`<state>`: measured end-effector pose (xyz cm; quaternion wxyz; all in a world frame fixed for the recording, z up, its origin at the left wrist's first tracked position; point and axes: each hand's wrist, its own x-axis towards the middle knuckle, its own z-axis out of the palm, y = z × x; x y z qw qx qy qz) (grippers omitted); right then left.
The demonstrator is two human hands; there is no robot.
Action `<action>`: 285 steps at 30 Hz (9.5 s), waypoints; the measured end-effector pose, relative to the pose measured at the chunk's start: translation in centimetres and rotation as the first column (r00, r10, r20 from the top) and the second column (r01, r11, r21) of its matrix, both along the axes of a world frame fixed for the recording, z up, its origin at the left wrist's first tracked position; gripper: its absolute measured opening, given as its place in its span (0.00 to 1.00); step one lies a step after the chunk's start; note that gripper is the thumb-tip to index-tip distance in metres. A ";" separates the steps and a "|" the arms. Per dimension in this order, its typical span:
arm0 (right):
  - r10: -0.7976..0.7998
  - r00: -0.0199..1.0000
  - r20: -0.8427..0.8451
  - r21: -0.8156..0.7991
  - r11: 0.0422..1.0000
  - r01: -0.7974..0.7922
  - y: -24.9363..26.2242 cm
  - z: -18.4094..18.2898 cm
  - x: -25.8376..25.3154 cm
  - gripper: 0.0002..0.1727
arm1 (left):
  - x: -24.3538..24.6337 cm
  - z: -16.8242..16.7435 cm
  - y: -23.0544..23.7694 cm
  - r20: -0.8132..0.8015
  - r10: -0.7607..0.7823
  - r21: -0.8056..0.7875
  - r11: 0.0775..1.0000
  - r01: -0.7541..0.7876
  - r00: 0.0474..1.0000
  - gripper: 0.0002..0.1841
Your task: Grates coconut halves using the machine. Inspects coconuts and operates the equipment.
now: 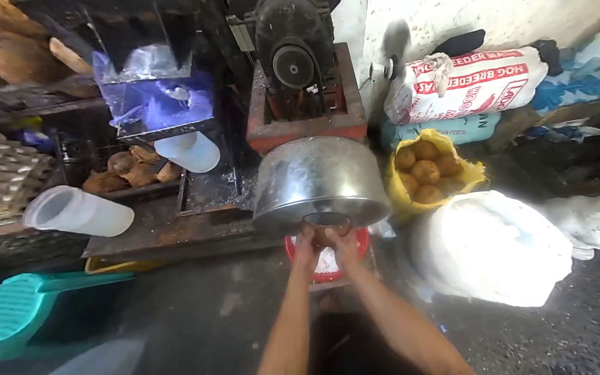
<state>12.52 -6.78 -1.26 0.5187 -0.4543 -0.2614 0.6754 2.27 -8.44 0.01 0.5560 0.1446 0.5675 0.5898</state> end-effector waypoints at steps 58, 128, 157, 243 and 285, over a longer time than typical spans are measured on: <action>-0.162 0.876 -0.454 -0.582 0.798 -0.154 7.5 3.5 -0.5 0.35 | 2.6 7.0 10.5 -0.696 -0.547 -0.552 0.822 0.142 0.465 0.28; 0.041 0.994 0.100 0.071 0.996 -0.048 2.4 -1.0 1.7 0.59 | -1.7 -3.5 6.1 0.322 -0.016 0.064 0.998 -0.005 0.947 0.35; -0.080 0.920 -0.385 -0.406 0.909 -0.091 6.6 -0.8 -1.2 0.26 | 2.1 3.2 9.0 -0.727 -0.253 -0.256 0.963 0.090 0.639 0.22; 0.100 0.970 -0.221 -0.122 0.984 -0.130 3.5 1.7 -1.7 0.42 | -1.5 1.3 4.0 -0.071 0.045 -0.075 0.996 -0.051 0.996 0.24; 0.064 0.996 -0.055 -0.024 0.998 -0.065 1.5 1.2 -1.9 0.50 | -2.4 0.0 1.7 -0.038 0.027 0.034 0.999 -0.026 0.999 0.30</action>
